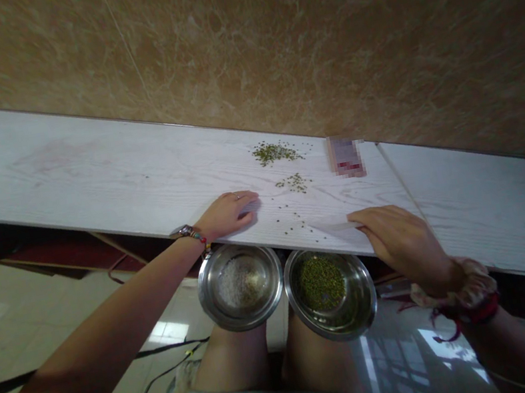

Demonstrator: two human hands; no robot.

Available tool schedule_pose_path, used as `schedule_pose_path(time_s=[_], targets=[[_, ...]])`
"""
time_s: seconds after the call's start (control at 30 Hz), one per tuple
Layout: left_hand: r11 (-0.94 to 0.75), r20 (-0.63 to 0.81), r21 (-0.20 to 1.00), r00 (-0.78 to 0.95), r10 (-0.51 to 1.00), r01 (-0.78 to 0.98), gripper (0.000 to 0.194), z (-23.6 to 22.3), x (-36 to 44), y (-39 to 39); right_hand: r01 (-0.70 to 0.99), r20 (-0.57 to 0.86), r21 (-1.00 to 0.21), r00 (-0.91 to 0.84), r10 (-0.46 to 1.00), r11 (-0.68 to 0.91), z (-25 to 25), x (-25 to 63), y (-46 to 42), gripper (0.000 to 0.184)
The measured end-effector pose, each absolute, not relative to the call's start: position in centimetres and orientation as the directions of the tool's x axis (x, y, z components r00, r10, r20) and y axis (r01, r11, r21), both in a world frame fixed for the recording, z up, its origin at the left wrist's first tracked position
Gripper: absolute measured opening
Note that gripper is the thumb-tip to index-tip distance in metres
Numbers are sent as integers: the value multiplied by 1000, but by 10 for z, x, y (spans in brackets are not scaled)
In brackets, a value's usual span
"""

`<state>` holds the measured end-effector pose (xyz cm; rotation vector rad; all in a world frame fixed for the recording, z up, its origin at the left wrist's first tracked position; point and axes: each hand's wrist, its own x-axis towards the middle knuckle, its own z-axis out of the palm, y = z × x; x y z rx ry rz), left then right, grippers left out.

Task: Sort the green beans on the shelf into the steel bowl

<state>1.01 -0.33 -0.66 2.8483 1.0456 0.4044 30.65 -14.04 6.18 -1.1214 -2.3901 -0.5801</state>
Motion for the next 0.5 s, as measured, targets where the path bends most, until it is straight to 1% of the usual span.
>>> schedule_pose_path(time_s=[0.2, 0.37, 0.5], targets=[[-768, 223, 162, 735, 640, 620, 37, -9, 10, -1, 787, 521, 159, -580, 626, 597, 59, 309, -153, 29], [-773, 237, 161, 737, 633, 613, 36, -8, 10, -2, 814, 480, 120, -548, 685, 568, 62, 313, -162, 24], [-768, 220, 156, 736, 640, 621, 38, -7, 11, -3, 812, 514, 187, -561, 649, 554, 64, 314, -160, 22]])
